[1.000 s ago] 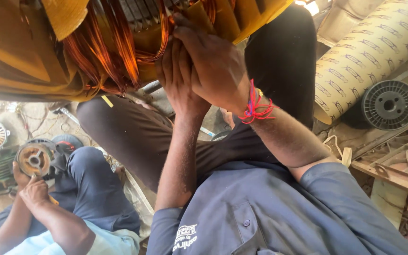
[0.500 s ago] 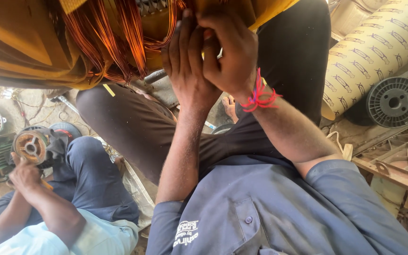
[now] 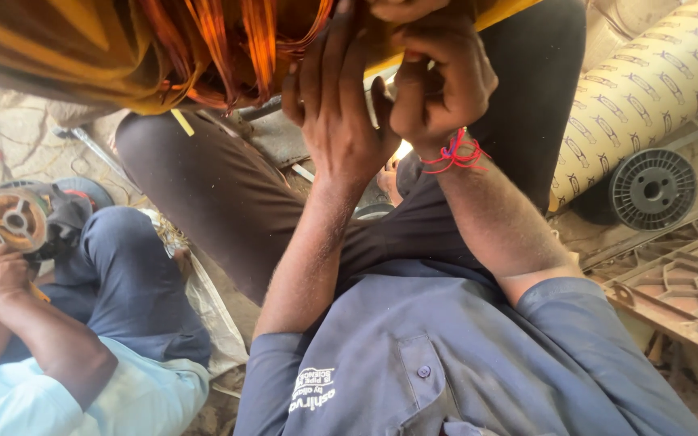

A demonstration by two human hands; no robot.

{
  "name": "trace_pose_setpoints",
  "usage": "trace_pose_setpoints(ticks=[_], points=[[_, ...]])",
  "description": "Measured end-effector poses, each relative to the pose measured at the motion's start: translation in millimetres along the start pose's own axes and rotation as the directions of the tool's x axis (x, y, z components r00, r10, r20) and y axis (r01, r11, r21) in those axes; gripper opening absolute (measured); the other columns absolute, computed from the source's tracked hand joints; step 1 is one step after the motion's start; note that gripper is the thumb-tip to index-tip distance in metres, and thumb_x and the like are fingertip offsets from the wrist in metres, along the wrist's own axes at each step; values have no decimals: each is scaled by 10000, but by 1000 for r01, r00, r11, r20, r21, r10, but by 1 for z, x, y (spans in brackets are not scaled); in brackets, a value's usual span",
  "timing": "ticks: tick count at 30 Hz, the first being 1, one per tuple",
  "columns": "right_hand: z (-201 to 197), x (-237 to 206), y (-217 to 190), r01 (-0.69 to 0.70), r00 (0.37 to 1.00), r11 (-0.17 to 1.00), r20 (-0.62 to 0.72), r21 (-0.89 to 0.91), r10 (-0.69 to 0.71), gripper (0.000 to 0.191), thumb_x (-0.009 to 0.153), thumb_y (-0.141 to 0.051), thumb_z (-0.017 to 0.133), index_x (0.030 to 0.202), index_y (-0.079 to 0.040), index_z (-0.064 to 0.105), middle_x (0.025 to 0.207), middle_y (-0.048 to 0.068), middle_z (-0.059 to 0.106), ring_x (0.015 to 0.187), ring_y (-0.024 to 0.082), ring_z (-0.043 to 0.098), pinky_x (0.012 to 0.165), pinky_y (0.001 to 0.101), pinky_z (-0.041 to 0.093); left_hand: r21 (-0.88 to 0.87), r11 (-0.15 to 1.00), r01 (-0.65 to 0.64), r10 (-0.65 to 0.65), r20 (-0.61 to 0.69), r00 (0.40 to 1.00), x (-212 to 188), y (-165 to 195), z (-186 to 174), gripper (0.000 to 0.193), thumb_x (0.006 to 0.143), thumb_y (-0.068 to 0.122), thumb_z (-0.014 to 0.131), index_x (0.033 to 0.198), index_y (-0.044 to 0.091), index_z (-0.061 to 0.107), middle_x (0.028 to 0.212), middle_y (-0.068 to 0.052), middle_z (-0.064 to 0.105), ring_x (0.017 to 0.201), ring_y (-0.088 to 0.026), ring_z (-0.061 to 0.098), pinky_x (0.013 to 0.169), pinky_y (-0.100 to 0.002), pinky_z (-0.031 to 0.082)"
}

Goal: The person is repairing a motor by hand, using a wooden stick and hammer to adjust copper windings. They also use pliers to cut and manipulate the wires, working on the motor's internal components.

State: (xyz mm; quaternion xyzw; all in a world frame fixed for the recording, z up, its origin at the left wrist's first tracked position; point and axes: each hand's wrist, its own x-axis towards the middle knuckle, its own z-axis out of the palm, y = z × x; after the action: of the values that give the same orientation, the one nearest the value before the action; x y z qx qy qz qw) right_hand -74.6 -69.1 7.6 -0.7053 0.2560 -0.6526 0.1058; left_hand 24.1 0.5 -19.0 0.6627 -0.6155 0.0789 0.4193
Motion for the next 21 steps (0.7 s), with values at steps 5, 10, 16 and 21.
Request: trace_pose_setpoints(ticks=[5,10,16,21], points=[[2,0,0,-12,1000,995,12,97,11,206,836,162,519,981,71,632,915,158,676,715,223,603,605,313,492,6,999,39,-39,73,997,3,5,-6,484,1037,208,562,1488,52,478,1570,-108,493,1459,-282,478,1235,-447,196],[2,-3,-2,-130,991,981,56,147,123,214,875,191,463,986,87,613,946,170,646,600,112,528,547,247,429,64,997,33,-38,89,995,5,10,-9,527,1030,219,595,1523,83,468,1568,-140,469,1451,-304,464,1213,-462,159],[4,-3,2,-17,999,997,44,75,13,178,917,180,515,994,62,624,933,153,664,635,176,545,543,292,439,19,999,29,-31,84,996,5,8,-5,546,1024,281,617,1508,88,456,1541,-141,478,1412,-299,474,1225,-502,169],[5,-1,2,-2,999,996,41,85,-1,150,921,163,532,985,62,622,937,157,684,649,180,582,569,292,463,-17,1000,21,-19,124,992,5,3,-5,562,1045,234,600,1556,87,420,1562,-105,466,1418,-261,458,1211,-445,183]])
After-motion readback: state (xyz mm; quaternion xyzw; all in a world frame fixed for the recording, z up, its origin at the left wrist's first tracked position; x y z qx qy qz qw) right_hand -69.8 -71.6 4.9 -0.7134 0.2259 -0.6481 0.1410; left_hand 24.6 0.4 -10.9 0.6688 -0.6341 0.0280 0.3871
